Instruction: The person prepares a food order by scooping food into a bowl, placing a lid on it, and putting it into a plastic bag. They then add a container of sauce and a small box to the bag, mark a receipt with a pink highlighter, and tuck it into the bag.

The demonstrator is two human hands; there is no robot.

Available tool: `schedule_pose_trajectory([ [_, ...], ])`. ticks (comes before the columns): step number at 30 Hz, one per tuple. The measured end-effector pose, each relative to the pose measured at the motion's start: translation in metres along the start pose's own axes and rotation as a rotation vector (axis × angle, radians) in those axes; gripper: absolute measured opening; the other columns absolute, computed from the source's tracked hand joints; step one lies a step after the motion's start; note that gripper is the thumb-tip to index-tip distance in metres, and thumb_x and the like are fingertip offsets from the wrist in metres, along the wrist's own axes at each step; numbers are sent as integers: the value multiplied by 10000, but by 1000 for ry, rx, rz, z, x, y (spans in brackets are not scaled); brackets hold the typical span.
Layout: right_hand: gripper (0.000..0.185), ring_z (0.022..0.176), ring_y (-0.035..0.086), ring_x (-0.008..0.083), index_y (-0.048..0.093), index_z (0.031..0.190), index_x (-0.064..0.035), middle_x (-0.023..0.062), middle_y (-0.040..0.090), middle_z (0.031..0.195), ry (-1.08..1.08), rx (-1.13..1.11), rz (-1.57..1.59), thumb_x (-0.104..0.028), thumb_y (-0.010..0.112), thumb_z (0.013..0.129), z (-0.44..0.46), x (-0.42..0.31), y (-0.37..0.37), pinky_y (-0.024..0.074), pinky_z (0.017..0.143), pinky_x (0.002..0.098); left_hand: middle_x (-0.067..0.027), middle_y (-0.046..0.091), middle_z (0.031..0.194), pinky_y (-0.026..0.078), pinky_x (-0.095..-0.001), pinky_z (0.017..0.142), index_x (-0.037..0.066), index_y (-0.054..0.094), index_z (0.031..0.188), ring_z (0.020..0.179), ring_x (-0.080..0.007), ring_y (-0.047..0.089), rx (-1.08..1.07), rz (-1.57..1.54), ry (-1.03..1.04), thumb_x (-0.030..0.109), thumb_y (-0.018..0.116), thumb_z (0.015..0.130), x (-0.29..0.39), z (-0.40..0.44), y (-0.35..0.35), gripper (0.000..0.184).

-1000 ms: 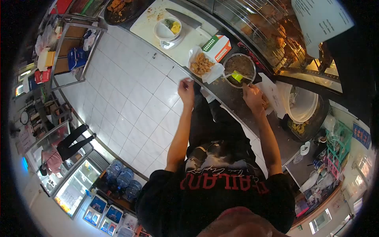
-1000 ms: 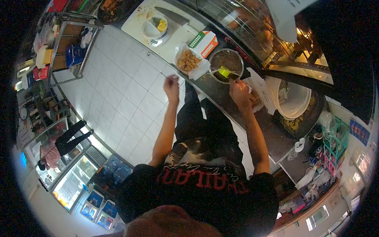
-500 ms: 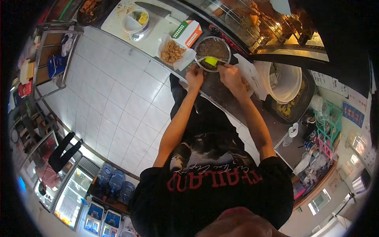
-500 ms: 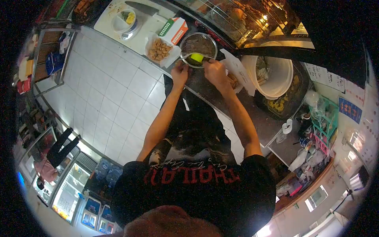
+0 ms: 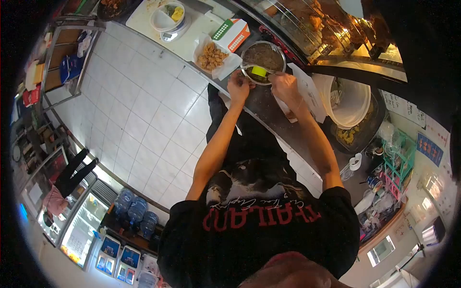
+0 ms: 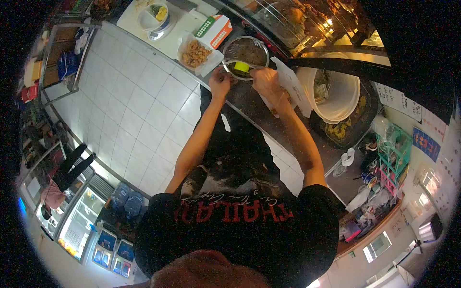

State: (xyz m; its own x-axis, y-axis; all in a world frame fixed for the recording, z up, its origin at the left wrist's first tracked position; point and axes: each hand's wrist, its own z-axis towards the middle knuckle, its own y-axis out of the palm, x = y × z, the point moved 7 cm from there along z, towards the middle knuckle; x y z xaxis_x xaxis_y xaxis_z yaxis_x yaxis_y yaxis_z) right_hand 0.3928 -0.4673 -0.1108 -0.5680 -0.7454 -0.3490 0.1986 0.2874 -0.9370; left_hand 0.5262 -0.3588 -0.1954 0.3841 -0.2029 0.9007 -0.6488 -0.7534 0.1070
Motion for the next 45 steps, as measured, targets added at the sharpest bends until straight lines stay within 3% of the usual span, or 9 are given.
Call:
schedule_pose_trajectory([
  [3, 105, 683, 637, 368, 656, 755, -65, 147, 640, 717, -96, -6, 58, -70, 629, 653, -6, -17, 11, 496, 571, 444, -129, 668, 768, 586, -325, 558, -38, 558, 1134, 633, -203, 698, -3, 158, 112, -29, 572, 855, 16, -5, 4, 279],
  [6, 80, 617, 644, 264, 688, 807, -42, 153, 622, 680, -106, 142, 335, -56, 642, 743, 1, 0, 13, 471, 537, 376, -131, 663, 758, 586, -327, 557, -22, 544, 1139, 647, -211, 706, -12, 246, 168, -29, 571, 854, 33, -12, 7, 286],
  [10, 212, 607, 454, 38, 705, 920, 18, -3, 527, 619, 481, -236, 711, -179, 629, 938, 3, 33, 23, 393, 530, 249, -129, 653, 746, 587, -325, 561, -27, 515, 1170, 663, -222, 714, -52, 137, 142, -24, 562, 866, 18, -8, 13, 308],
  [13, 210, 597, 554, 100, 743, 1061, -64, 65, 674, 693, 637, -173, 1041, -156, 664, 890, -11, 59, 43, 436, 514, 270, -128, 646, 739, 588, -322, 565, -30, 498, 1191, 661, -220, 715, -70, 41, 116, -20, 554, 876, 5, -3, 15, 320],
  [16, 183, 579, 529, 79, 754, 999, -65, 62, 635, 662, 610, -85, 1074, -103, 678, 837, -14, 66, 42, 412, 486, 249, -128, 641, 730, 587, -321, 568, -29, 496, 1192, 657, -214, 714, -64, 25, 79, -23, 548, 875, 3, -1, 16, 321],
  [22, 81, 620, 644, 288, 630, 765, -32, 152, 629, 703, -2, 338, 177, -38, 649, 686, -2, -8, -10, 506, 556, 394, -114, 644, 727, 575, -318, 558, -13, 516, 1176, 636, -214, 711, -90, 55, 74, -26, 552, 856, 7, -1, 15, 322],
  [26, 80, 672, 641, 359, 611, 747, -38, 143, 613, 669, -129, 91, 165, -61, 624, 672, 5, -19, 14, 506, 587, 433, -114, 647, 730, 568, -316, 551, -10, 528, 1164, 620, -212, 705, -81, 266, 167, -23, 555, 853, 25, -1, 9, 313],
  [36, 165, 625, 648, 250, 705, 947, -28, 124, 661, 703, 130, 70, 628, -92, 696, 795, 8, 28, 30, 489, 598, 369, -105, 643, 739, 562, -304, 544, -38, 519, 1187, 627, -193, 697, -133, 81, 130, -19, 558, 866, 16, 8, 13, 324],
  [45, 209, 668, 631, 119, 743, 944, -11, 125, 699, 770, 706, -212, 1048, -195, 705, 853, -8, 86, 47, 460, 576, 315, -122, 644, 800, 578, -304, 577, -38, 518, 1204, 672, -193, 697, -162, 70, 71, -16, 537, 895, 25, 10, 12, 310],
])
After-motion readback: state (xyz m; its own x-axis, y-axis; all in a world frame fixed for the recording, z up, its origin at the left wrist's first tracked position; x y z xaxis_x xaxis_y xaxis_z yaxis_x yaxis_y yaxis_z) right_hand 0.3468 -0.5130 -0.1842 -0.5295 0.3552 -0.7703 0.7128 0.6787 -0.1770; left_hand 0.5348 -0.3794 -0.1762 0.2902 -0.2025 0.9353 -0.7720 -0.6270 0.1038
